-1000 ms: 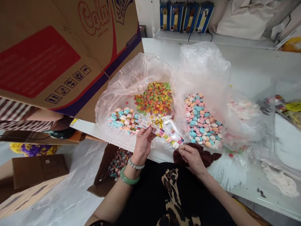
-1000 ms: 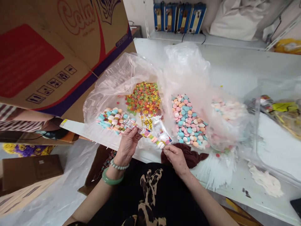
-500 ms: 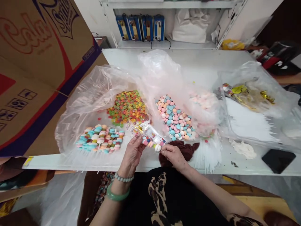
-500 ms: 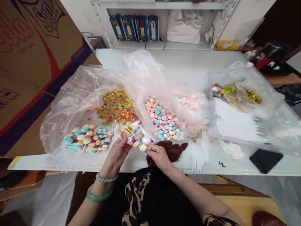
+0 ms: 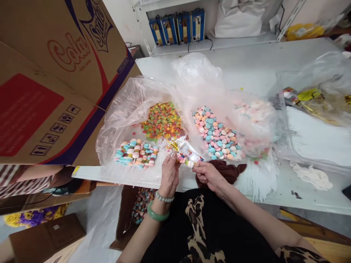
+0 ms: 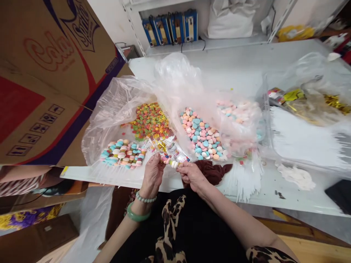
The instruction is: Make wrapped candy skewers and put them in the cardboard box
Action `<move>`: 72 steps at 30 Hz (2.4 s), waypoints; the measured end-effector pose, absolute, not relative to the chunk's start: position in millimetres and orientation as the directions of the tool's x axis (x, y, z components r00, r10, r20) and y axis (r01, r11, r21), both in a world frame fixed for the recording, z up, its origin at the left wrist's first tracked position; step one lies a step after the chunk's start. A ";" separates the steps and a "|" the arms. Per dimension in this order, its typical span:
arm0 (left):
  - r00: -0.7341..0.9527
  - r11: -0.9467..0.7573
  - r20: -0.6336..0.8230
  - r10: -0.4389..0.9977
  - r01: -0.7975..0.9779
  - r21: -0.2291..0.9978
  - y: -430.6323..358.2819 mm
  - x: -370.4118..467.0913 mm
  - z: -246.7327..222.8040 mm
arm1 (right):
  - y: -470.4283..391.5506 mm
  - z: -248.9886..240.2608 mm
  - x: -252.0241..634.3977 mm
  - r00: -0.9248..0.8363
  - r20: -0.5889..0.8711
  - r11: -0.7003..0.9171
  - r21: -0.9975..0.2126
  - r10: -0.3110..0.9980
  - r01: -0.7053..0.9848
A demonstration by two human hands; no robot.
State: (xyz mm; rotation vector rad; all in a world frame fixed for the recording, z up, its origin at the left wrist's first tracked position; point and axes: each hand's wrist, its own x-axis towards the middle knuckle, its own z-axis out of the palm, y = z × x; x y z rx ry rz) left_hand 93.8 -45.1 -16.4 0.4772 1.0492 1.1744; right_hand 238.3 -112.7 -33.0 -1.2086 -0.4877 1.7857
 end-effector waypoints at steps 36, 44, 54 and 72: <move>-0.229 0.204 -0.227 0.947 -0.119 0.972 -45.8 69.6 -26.7 | -100.2 -35.4 227.9 0.135 -0.177 -0.196 -0.970 0.975 0.144; -0.313 0.180 -0.255 0.915 -0.248 0.952 -47.3 68.1 -25.8 | -97.8 -31.5 227.9 0.051 -0.107 -0.115 -0.976 0.993 0.184; 0.198 0.549 -0.558 0.806 -0.603 0.579 -26.0 58.4 -13.8 | -101.4 -36.0 223.8 -0.034 -0.307 -0.308 -0.950 0.951 -0.042; 0.170 0.520 -0.554 0.815 -0.636 0.570 -23.1 58.6 -20.7 | -102.1 -43.5 227.5 0.008 -0.340 -0.337 -0.936 0.940 -0.103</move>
